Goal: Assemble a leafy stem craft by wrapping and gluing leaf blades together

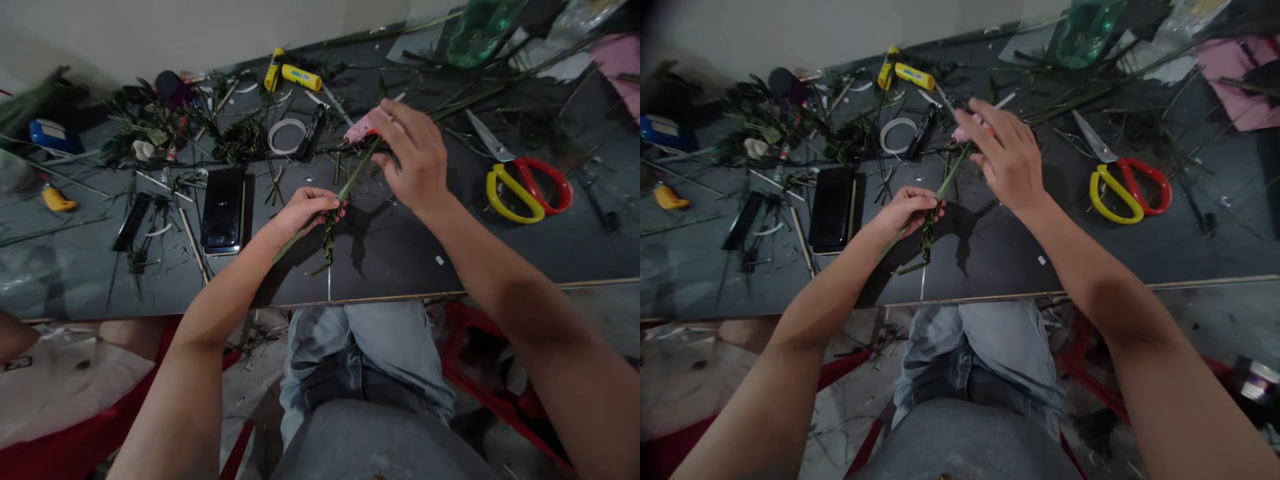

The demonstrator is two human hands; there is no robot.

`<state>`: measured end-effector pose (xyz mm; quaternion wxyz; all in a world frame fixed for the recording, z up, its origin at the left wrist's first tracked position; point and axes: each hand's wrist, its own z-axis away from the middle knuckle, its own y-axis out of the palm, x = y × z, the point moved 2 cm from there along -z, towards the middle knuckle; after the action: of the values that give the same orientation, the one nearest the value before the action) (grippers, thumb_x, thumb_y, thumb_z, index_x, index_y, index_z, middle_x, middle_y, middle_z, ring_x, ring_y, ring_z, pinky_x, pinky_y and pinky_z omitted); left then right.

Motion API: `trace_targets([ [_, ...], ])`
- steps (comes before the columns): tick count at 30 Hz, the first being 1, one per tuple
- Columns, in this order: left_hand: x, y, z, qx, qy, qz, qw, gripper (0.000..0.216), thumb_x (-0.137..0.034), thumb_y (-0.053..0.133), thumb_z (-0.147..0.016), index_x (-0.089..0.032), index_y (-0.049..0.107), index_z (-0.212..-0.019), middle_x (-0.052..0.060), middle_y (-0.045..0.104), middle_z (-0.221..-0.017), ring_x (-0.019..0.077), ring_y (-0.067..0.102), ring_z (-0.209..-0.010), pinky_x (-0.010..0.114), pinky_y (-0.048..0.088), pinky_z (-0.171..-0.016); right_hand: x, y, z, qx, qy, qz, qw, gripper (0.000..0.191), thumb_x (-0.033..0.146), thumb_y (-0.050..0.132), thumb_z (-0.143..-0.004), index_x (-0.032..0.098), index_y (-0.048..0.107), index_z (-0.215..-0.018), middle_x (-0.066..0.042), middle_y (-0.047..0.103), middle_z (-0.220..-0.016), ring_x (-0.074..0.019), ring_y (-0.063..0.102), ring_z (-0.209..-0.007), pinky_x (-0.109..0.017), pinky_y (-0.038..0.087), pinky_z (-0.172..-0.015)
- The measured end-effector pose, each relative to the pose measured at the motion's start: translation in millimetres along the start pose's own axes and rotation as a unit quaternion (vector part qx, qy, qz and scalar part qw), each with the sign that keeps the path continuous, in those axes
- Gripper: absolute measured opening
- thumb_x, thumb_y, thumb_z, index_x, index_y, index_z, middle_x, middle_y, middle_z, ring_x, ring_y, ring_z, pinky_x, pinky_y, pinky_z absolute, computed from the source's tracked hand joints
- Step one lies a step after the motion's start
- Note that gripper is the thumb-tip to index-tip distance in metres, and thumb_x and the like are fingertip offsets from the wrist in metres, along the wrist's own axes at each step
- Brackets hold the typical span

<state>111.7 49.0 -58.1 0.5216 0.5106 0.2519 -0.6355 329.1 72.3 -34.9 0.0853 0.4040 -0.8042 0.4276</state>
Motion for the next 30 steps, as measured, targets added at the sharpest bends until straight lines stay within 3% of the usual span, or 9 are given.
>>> trace_targets([
  [3, -1.3, 1.7, 1.6, 0.006, -0.008, -0.003, 1.0, 0.014, -0.023, 0.077, -0.057, -0.015, 0.067, -0.063, -0.001, 0.068, -0.062, 0.0079, 0.066, -0.055, 0.018, 0.053, -0.053, -8.1, 7.3, 1.2, 0.021, -0.028, -0.009, 0.999, 0.034, 0.051, 0.046, -0.102, 0.037, 0.075, -0.114, -0.003, 0.076, -0.12, -0.0291, 0.063, -0.12, -0.052, 0.047, -0.108],
  [6, -4.3, 0.8, 1.6, -0.03, 0.025, 0.011, 0.999, 0.01, -0.022, 0.074, -0.06, -0.015, 0.068, -0.064, -0.002, 0.067, -0.061, 0.0061, 0.065, -0.054, 0.016, 0.052, -0.053, -13.8, 9.8, 3.1, 0.023, -0.029, -0.006, 0.999, 0.036, 0.053, 0.045, -0.103, 0.038, 0.076, -0.114, -0.002, 0.079, -0.107, -0.0255, 0.066, -0.113, -0.045, 0.052, -0.102],
  [9, -6.1, -2.6, -0.4, -0.073, 0.057, 0.026, 0.995, 0.007, -0.022, 0.072, -0.063, -0.016, 0.069, -0.066, -0.003, 0.067, -0.059, 0.0047, 0.063, -0.053, 0.014, 0.049, -0.051, -13.2, 8.0, 3.8, 0.046, -0.048, 0.009, 0.998, 0.037, 0.053, 0.044, -0.104, 0.038, 0.074, -0.12, 0.0, 0.078, -0.111, -0.0222, 0.067, -0.116, -0.038, 0.054, -0.1],
  [13, -5.9, -8.0, -4.0, -0.113, 0.08, 0.046, 0.989, 0.005, -0.021, 0.072, -0.063, -0.017, 0.069, -0.064, -0.003, 0.067, -0.059, 0.0058, 0.065, -0.055, 0.015, 0.052, -0.055, -8.7, 2.7, 1.3, 0.086, -0.098, 0.046, 0.99, 0.04, 0.05, 0.042, -0.106, 0.032, 0.071, -0.127, -0.002, 0.076, -0.118, -0.0238, 0.068, -0.117, -0.04, 0.054, -0.1],
  [18, -5.0, -10.1, -4.2, -0.098, 0.088, 0.017, 0.991, 0.009, -0.025, 0.076, -0.059, -0.019, 0.071, -0.063, -0.002, 0.068, -0.058, 0.0067, 0.062, -0.052, 0.015, 0.046, -0.047, -6.8, -5.5, -4.4, 0.07, -0.089, 0.071, 0.991, 0.04, 0.045, 0.038, -0.107, 0.032, 0.075, -0.117, -0.005, 0.077, -0.116, -0.0251, 0.065, -0.12, -0.045, 0.049, -0.105],
  [21, -4.3, -2.0, 1.9, -0.015, 0.059, -0.05, 0.997, 0.017, -0.029, 0.082, -0.054, -0.018, 0.075, -0.063, 0.001, 0.07, -0.057, 0.0087, 0.061, -0.049, 0.018, 0.044, -0.044, -1.8, -5.5, -2.5, 0.018, -0.043, 0.052, 0.998, 0.033, 0.054, 0.051, -0.1, 0.035, 0.077, -0.101, -0.008, 0.077, -0.107, -0.0295, 0.064, -0.115, -0.051, 0.049, -0.102],
  [24, -4.8, 8.8, 10.3, 0.028, 0.067, -0.084, 0.994, 0.023, -0.034, 0.087, -0.053, -0.017, 0.078, -0.065, 0.003, 0.073, -0.06, 0.0097, 0.062, -0.05, 0.021, 0.049, -0.049, 5.6, 7.6, 5.4, -0.009, 0.04, -0.052, 0.998, 0.035, 0.061, 0.054, -0.096, 0.034, 0.077, -0.102, -0.01, 0.073, -0.106, -0.0314, 0.063, -0.114, -0.053, 0.052, -0.097],
  [27, -4.5, 13.5, 13.4, -0.013, 0.107, -0.094, 0.99, 0.023, -0.034, 0.087, -0.054, -0.017, 0.078, -0.067, 0.003, 0.075, -0.063, 0.0087, 0.061, -0.052, 0.021, 0.051, -0.053, 8.2, 30.4, 15.1, -0.032, 0.147, -0.225, 0.963, 0.044, 0.07, 0.058, -0.091, 0.031, 0.074, -0.104, -0.007, 0.071, -0.093, -0.0257, 0.068, -0.088, -0.043, 0.058, -0.069],
  [30, -2.3, 11.0, 10.9, -0.099, 0.15, -0.095, 0.979, 0.019, -0.03, 0.085, -0.058, -0.016, 0.08, -0.071, 0.002, 0.075, -0.064, 0.0086, 0.061, -0.054, 0.021, 0.052, -0.054, 6.9, 49.3, 22.1, -0.036, 0.267, -0.378, 0.886, 0.052, 0.075, 0.076, -0.072, 0.029, 0.069, -0.095, -0.001, 0.068, -0.078, -0.0154, 0.06, -0.061, -0.029, 0.049, -0.047],
])
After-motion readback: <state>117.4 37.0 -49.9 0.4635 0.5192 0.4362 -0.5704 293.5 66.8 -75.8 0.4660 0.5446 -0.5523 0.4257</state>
